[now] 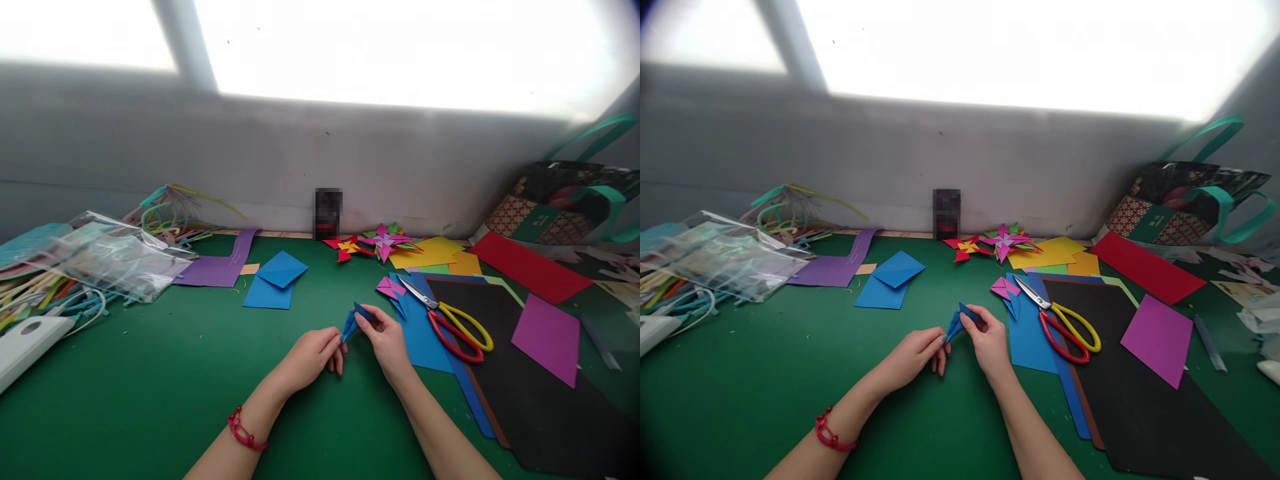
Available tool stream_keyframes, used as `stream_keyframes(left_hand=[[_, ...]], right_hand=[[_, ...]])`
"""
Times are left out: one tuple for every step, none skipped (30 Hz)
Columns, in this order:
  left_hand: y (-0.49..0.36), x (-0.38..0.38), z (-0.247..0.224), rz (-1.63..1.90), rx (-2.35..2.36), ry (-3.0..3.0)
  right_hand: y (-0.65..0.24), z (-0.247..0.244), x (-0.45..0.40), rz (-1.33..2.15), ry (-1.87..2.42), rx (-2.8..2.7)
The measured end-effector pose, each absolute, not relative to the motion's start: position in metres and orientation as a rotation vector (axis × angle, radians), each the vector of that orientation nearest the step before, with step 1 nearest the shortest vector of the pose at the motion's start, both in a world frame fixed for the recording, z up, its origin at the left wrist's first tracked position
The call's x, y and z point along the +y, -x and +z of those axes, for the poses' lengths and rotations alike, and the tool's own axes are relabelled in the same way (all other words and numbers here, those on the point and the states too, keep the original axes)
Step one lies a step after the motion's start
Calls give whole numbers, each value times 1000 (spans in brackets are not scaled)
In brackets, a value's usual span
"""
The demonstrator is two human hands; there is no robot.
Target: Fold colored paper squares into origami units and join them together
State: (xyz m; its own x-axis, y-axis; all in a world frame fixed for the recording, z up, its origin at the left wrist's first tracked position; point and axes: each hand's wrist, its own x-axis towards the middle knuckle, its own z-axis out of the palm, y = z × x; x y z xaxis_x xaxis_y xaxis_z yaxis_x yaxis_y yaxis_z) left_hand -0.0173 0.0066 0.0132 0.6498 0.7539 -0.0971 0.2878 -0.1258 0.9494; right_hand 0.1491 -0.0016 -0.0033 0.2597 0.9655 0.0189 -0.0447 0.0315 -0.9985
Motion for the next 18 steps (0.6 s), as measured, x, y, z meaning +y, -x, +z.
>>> stream_keyframes(left_hand=[[18, 6, 13, 485, 874, -1745], [18, 6, 14, 475, 893, -1790], [18, 5, 14, 467, 911, -1834], [18, 5, 15, 460, 927, -1878], [18, 5, 15, 456, 941, -1919], [18, 4, 15, 453, 952, -1954], [18, 4, 16, 451, 962, -1979], [18, 4, 16, 450, 971, -1993], [18, 4, 17, 450, 977, -1994], [18, 3, 17, 451, 980, -1984], [18, 3, 18, 453, 978, -1964], [18, 3, 18, 451, 971, -1940], [18, 3, 19, 448, 963, -1916], [18, 3, 19, 441, 953, -1896], [19, 3, 20, 431, 941, -1884], [19, 4, 20, 420, 929, -1879], [19, 4, 20, 410, 922, -1883], [19, 4, 20, 405, 920, -1896]], right_hand=[[-150, -4, -1, 1027, 1268, -994], [-150, -4, -1, 1032, 1268, -991], [-150, -5, -1, 1035, 1269, -987], [-150, -6, -1, 1036, 1271, -981], [-150, -7, 0, 1036, 1276, -976], [-150, -8, 0, 1033, 1281, -967], [-150, -8, 0, 1029, 1285, -957], [-150, -9, 1, 1027, 1289, -948], [-150, -9, 1, 1025, 1290, -943], [-149, -9, 1, 1021, 1291, -941], [-149, -9, 1, 1015, 1290, -945], [-149, -9, 1, 1009, 1288, -951], [-149, -9, 0, 1005, 1285, -961], [-149, -9, 0, 1002, 1281, -968], [-149, -9, 0, 1003, 1278, -974], [-149, -9, 0, 1009, 1274, -977], [-149, -8, 0, 1015, 1272, -978], [-149, -8, 0, 1021, 1272, -979]])
